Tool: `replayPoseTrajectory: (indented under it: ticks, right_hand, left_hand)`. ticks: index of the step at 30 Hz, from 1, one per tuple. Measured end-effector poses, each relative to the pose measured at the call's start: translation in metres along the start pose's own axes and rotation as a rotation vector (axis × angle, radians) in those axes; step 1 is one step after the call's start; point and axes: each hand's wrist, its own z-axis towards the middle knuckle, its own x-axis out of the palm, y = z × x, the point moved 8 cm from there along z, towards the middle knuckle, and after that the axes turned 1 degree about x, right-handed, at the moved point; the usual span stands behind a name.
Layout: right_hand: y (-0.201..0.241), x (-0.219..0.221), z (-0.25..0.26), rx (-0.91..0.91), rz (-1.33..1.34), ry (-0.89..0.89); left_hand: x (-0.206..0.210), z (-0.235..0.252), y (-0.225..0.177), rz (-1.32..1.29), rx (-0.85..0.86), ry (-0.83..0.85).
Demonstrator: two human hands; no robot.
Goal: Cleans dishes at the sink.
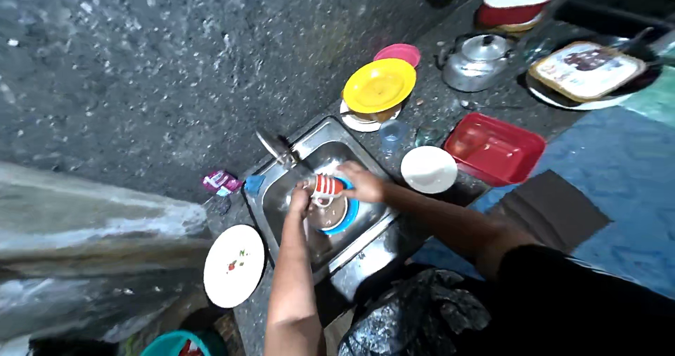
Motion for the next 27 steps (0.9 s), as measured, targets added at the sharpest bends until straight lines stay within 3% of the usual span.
replayPoseTrajectory:
  ticks: [4, 11, 16, 20, 27]
  right_hand:
    - [0.009, 0.057, 0.048, -0.073, 0.146, 0.236]
    - [0.017, 0.076, 0.062, -0.029, 0.221, 0.374]
    - [0.017, 0.084, 0.068, 0.154, 0.399, 0.424]
    - [0.02, 0.081, 0.06, 0.198, 0.485, 0.551]
    - [0.0, 0.063, 0.033, 0.339, 0.785, 0.605]
  left_hand:
    - [0.0, -0.014, -0.003, -0.126, -0.011, 0.083]
    - [-0.004, -0.036, 0.01, -0.103, -0.151, 0.106]
    - [0.006, -0.021, 0.012, -0.401, 0.035, 0.215]
    - [0.007, -0.007, 0.02, -0.585, -0.044, 0.132]
    - [0.005, 0.018, 0.008, -0.555, 0.047, -0.038]
